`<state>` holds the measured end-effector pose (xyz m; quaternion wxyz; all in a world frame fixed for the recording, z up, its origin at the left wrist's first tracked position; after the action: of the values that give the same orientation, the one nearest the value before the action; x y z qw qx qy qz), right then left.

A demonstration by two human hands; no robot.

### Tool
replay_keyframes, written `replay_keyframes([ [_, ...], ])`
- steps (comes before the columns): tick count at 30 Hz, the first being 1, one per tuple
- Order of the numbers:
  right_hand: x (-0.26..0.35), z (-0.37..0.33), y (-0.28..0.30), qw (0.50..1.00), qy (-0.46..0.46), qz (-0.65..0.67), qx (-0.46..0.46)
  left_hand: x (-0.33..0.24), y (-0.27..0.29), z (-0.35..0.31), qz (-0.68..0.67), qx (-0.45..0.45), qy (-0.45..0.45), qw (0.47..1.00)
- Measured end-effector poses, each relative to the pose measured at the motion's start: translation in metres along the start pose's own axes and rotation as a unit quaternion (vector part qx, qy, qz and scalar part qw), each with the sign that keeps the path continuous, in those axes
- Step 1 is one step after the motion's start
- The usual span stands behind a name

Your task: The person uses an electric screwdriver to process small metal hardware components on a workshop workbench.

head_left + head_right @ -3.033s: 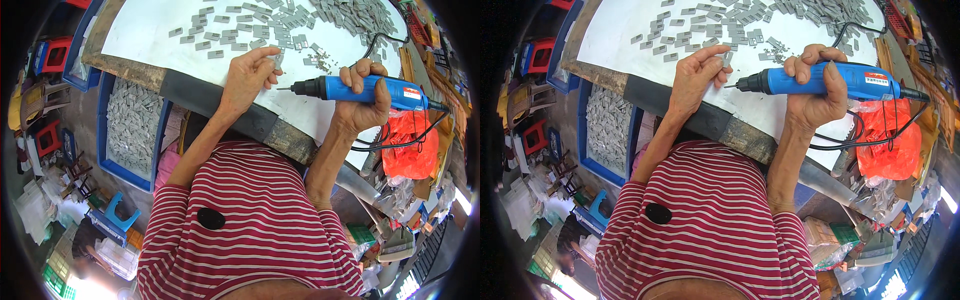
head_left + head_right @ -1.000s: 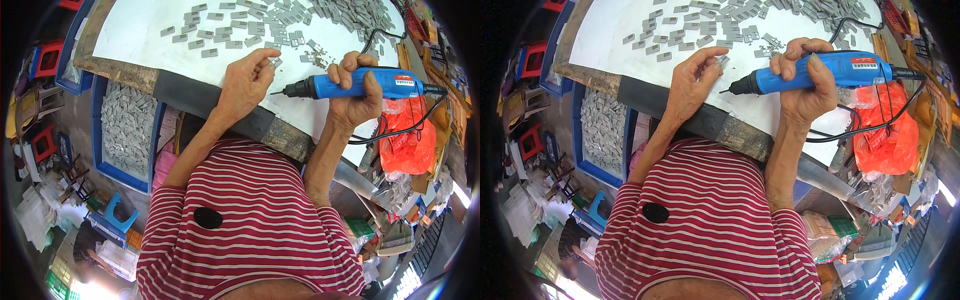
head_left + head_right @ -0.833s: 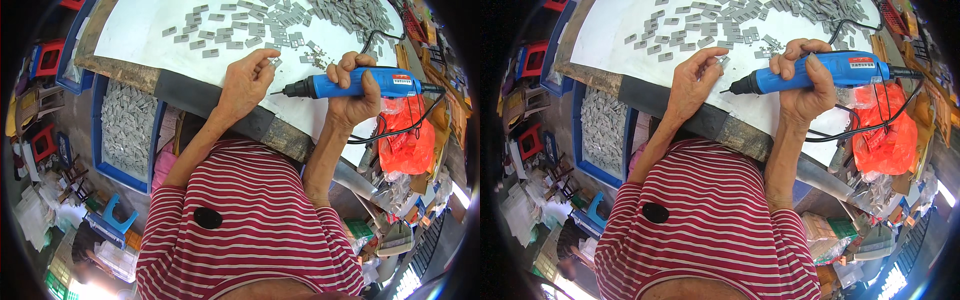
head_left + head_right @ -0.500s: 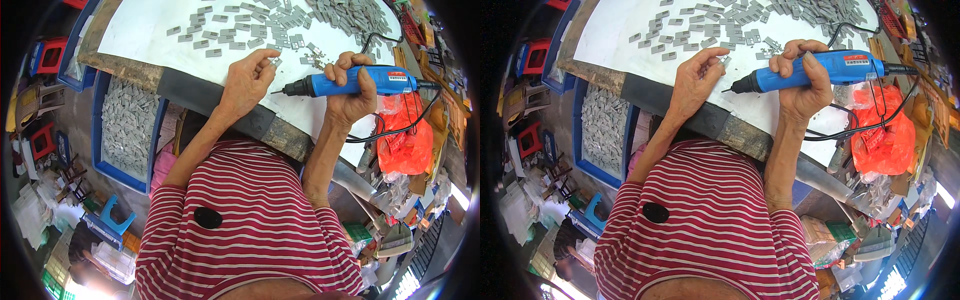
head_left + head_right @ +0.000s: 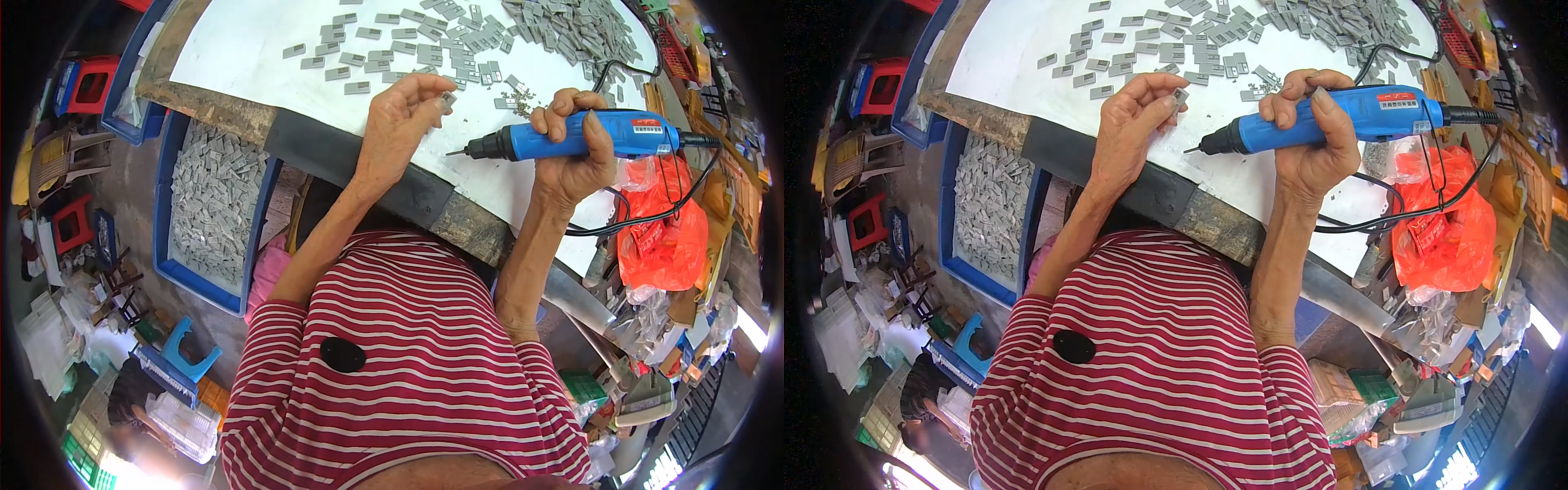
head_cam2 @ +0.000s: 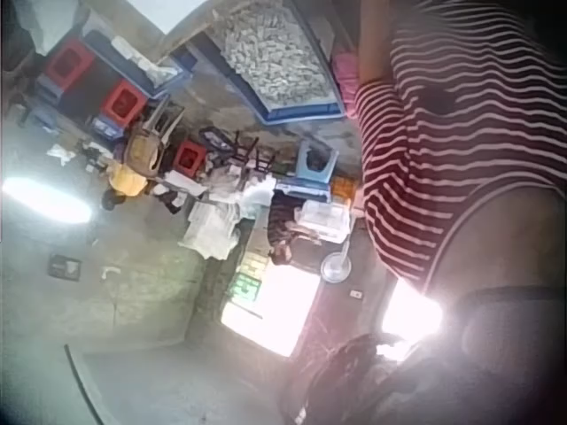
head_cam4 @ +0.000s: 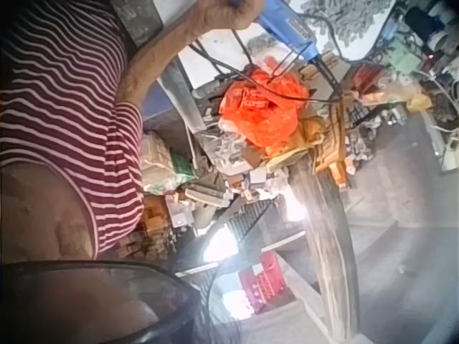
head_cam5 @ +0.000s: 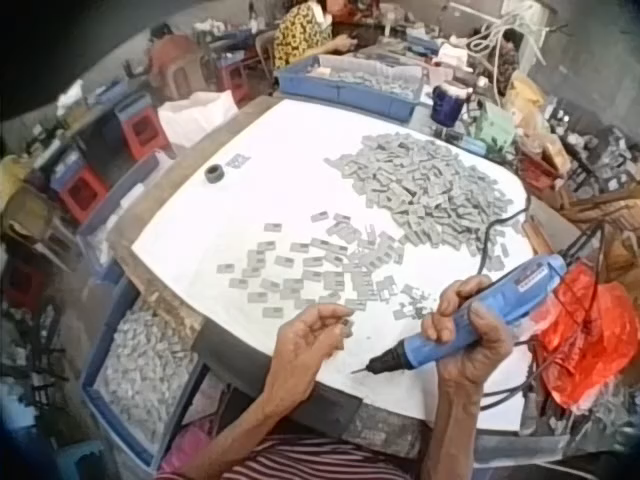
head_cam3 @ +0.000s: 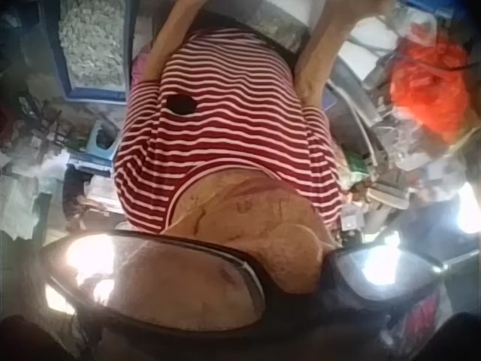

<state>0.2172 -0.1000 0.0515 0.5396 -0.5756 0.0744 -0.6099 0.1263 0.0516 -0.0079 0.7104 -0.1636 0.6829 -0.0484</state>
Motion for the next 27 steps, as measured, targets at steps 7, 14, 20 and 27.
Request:
replay_keyframes([
  [7, -0.0004, 0.0008, -0.0026, 1.0, 0.0, -0.005, 0.007, 0.0037, 0.0054, 0.0009, -0.099, 0.009, -0.017, 0.995],
  [14, -0.0025, 0.0007, -0.0038, 1.0, -0.005, -0.003, 0.005, 0.004, 0.0067, 0.0003, -0.114, 0.009, -0.021, 0.993],
  [20, -0.0049, -0.0001, -0.0022, 1.0, -0.013, -0.005, -0.001, 0.0042, 0.0063, 0.0003, -0.112, 0.008, -0.02, 0.993],
  [27, -0.0064, 0.0009, -0.0014, 1.0, -0.016, -0.014, 0.001, 0.0054, 0.0056, 0.0016, -0.127, 0.02, -0.016, 0.992],
])
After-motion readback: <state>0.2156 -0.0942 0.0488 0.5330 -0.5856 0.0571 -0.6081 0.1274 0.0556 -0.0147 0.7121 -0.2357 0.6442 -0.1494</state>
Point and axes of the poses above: each hand's wrist, its own z-axis towards the middle knuckle, its own y-axis out of the back of the hand, x = y × z, the point moved 10 cm from there along z, towards the middle knuckle, and after that the axes turned 12 degrees about x, right-handed, at the moved point
